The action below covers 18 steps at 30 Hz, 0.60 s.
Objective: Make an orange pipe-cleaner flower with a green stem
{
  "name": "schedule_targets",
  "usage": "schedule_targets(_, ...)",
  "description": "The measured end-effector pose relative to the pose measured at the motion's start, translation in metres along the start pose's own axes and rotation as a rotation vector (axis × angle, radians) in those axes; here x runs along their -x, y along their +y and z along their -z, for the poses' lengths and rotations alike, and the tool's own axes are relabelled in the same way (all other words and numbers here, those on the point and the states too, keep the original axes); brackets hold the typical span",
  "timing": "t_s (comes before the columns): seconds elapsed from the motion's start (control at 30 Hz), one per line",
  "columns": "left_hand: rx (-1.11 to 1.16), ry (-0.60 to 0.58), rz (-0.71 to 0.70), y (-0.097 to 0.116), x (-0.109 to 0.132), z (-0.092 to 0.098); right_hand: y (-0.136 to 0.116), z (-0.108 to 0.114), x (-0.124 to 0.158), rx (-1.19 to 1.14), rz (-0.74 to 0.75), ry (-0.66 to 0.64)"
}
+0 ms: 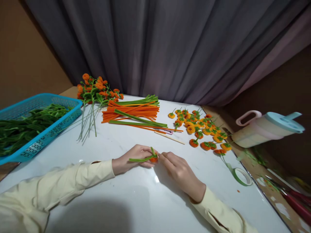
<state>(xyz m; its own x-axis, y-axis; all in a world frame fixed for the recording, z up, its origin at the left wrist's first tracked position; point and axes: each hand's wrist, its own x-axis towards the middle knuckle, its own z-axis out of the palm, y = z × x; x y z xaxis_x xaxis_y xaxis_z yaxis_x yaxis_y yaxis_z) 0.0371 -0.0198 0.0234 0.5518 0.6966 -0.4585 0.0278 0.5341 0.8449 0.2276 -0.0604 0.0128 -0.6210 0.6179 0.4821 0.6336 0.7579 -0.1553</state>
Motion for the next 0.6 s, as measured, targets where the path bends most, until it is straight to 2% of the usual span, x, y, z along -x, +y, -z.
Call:
schedule_targets(0.07,-0.021,0.01,-0.004,0.001,0.001,-0.001,0.0,0.002,-0.002,0.148,0.136,-0.041)
schedule_targets(0.17,-0.047,0.009,-0.014,0.002,0.001,-0.003,0.0,0.004,-0.006,0.271,0.226,-0.079)
schedule_targets(0.37,-0.023,0.01,-0.066,-0.002,-0.001,-0.006,0.0,-0.001,-0.006,0.366,0.265,-0.062)
schedule_targets(0.6,0.052,0.088,-0.115,-0.009,0.0,-0.015,0.0,-0.006,-0.006,0.406,0.266,-0.039)
